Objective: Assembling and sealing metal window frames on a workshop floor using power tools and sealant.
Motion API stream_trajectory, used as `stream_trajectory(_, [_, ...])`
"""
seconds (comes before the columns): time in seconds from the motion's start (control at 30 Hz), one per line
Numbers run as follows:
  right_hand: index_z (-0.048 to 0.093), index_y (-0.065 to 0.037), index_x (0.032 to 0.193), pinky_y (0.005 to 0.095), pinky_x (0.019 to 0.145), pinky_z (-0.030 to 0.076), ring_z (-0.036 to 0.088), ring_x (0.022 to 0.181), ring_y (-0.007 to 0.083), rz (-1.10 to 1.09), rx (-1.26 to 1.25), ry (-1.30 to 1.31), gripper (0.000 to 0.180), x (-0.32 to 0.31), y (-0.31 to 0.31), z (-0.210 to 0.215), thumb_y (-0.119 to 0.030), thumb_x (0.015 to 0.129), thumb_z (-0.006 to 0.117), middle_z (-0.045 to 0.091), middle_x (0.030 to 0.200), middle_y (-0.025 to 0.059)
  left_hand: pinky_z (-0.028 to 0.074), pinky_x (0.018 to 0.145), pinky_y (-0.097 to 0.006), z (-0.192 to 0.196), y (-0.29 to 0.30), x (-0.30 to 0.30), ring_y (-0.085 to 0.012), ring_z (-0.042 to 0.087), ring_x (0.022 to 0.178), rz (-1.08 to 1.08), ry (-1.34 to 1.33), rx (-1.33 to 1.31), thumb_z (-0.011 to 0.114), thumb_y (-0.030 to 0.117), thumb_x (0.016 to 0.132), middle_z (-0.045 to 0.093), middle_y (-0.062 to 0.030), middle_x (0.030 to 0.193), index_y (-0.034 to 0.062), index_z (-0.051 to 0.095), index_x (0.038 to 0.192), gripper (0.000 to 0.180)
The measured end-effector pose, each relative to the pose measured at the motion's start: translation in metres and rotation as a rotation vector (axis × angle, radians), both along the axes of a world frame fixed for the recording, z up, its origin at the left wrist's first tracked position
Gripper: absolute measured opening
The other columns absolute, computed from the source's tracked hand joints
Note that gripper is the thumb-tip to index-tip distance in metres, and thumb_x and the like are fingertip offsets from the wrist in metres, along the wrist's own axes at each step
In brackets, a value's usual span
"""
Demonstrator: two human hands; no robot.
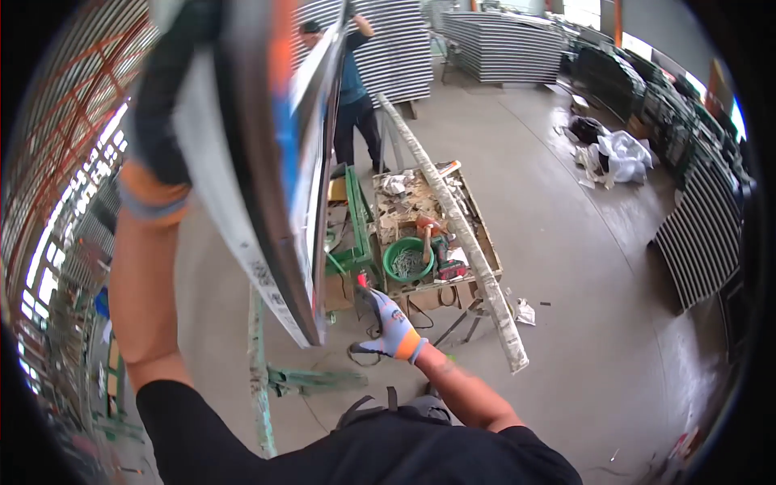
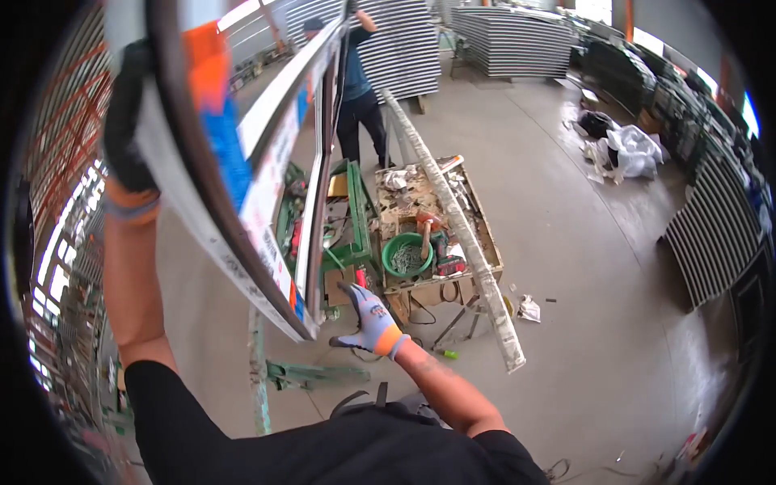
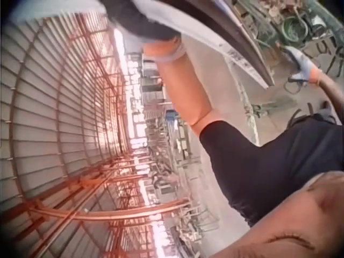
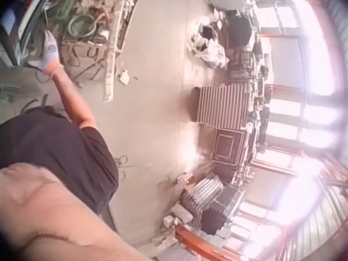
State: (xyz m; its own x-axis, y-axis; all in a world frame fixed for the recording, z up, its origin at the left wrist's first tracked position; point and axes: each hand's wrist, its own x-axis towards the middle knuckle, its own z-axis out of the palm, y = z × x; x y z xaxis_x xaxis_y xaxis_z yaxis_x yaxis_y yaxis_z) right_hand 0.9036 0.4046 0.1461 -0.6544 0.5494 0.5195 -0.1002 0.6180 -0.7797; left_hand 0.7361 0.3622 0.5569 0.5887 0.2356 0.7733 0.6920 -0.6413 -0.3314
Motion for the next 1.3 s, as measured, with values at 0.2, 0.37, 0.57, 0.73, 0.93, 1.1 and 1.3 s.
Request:
stream_trajectory(0.2, [0.04,0.0,0.139,0.0426,0.108,0.036,0.048,0.125,0.0359,-0.01,0.12,0.021,0.103,0.02,0.037,0.021,-0.042,0.058,0.086,0.05,0.133,0.0223,0.044,0.103,-0.038,0.005,-0.066,-0.176,-0.0248,0.055,0.122,0.376,-0.207,0.485,0.054,0.015,0.095,0.052,-0.0197,0.137,-0.0002,0.044,0.14,0.049])
stream_trajectory(0.37, [0.06,-0.002,0.104,0.0411,0.09,0.044,0.061,0.092,0.0318,-0.008,0.327,-0.284,0.058,0.061,0.029,0.042,-0.044,0.067,0.077,0.062,0.094,0.0142,0.045,0.102,-0.044,-0.075,-0.147,-0.159,-0.0305,0.052,0.124,0.352,-0.486,0.28,0.057,0.04,0.093,0.047,-0.0177,0.142,0.001,0.032,0.147,0.071])
stream_trajectory(0.57, [0.06,-0.007,0.091,0.0413,0.087,0.044,0.062,0.088,0.0304,0.019,0.373,-0.529,0.038,0.092,0.029,0.016,-0.034,0.067,0.073,0.062,0.087,0.0122,0.05,0.096,-0.044,-0.173,-0.291,-0.29,-0.0289,0.057,0.115,0.139,-1.187,-0.075,0.046,0.049,0.097,0.052,-0.0145,0.133,0.0072,0.04,0.142,0.062])
stream_trajectory(0.73, [0.063,-0.01,0.092,0.0435,0.09,0.044,0.062,0.091,0.0306,0.002,0.331,-0.775,0.035,0.105,0.028,-0.03,-0.029,0.065,0.072,0.063,0.09,0.011,0.054,0.082,-0.04,-0.361,-0.258,-0.249,-0.0246,0.065,0.088,-0.491,-1.912,-0.306,0.046,0.068,0.089,0.065,-0.0112,0.101,0.0082,0.059,0.118,0.068])
stream_trajectory(0.93, [0.061,-0.009,0.091,0.045,0.098,0.04,0.061,0.093,0.0295,-0.047,0.426,-1.009,0.026,0.093,0.041,-0.078,-0.024,0.07,0.065,0.062,0.088,0.0108,0.05,0.088,-0.056,-0.565,-0.268,-0.239,-0.0271,0.065,0.092,-0.2,-2.221,-0.327,0.041,0.082,0.079,0.07,-0.004,0.102,0.0178,0.069,0.109,0.075])
stream_trajectory(1.1, [0.061,-0.01,0.092,0.0456,0.097,0.038,0.06,0.095,0.0295,-0.065,0.454,-1.163,0.023,0.084,0.053,-0.124,-0.02,0.071,0.063,0.063,0.092,0.0111,0.05,0.065,-0.036,-0.649,-0.23,-0.221,-0.0177,0.054,0.066,-0.226,-2.528,-0.269,0.046,0.054,0.09,0.058,-0.0013,0.074,0.016,0.062,0.09,0.041])
stream_trajectory(1.3, [0.06,-0.01,0.096,0.0469,0.1,0.036,0.06,0.095,0.03,-0.021,0.462,-1.262,0.026,0.075,0.057,-0.127,-0.02,0.072,0.064,0.062,0.095,0.0118,0.053,0.075,-0.041,-0.658,-0.22,-0.211,-0.0179,0.059,0.066,-0.064,-2.772,-0.236,0.044,0.05,0.093,0.062,0.0002,0.073,0.0171,0.062,0.089,0.037])
